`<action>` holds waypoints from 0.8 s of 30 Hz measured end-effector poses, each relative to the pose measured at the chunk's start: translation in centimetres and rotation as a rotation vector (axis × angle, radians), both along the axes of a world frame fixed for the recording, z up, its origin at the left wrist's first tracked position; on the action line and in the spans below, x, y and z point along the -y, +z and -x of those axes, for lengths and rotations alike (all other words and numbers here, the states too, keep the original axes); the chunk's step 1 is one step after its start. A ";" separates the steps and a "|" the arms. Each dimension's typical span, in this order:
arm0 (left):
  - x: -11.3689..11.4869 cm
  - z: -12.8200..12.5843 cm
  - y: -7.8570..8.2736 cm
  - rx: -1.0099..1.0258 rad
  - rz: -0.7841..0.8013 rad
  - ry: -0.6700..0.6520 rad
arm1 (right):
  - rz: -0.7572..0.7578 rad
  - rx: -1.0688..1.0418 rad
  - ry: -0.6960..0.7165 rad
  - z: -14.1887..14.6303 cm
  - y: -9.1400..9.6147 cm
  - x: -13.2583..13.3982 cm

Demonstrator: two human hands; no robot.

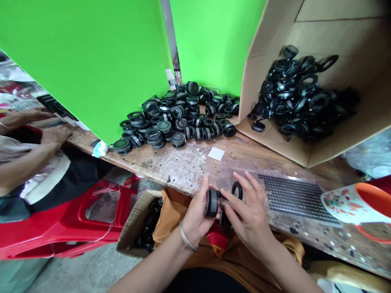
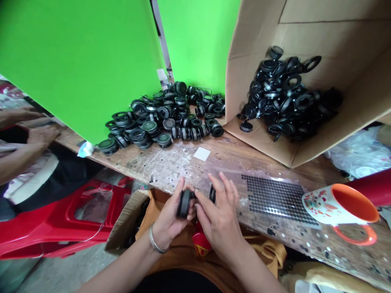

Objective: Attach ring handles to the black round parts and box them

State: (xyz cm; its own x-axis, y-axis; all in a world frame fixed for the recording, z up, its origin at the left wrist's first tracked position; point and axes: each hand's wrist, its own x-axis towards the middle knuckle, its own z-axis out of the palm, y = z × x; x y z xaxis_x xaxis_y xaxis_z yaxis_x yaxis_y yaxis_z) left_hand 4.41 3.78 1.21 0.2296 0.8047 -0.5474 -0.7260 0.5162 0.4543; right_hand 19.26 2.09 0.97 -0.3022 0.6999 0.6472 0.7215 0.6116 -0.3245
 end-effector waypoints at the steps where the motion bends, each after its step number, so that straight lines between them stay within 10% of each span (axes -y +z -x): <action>1: 0.1 -0.2 0.1 -0.003 0.013 0.005 | -0.003 0.012 0.009 0.2 0.2 -0.1; 8: 0.4 -0.6 -0.4 -0.090 0.048 0.038 | -0.103 0.248 0.259 -0.3 0.7 0.0; 13: -0.2 -0.1 0.9 -0.022 0.000 -0.017 | 0.051 -0.066 0.204 -2.7 0.8 -0.5; 20: 0.3 -0.6 1.0 -0.021 -0.009 -0.232 | 0.992 -0.759 0.223 -3.3 -0.2 -1.7; 24: 1.3 -0.2 1.0 -0.535 -0.513 -0.065 | 1.372 -1.117 0.100 -2.3 0.5 -1.1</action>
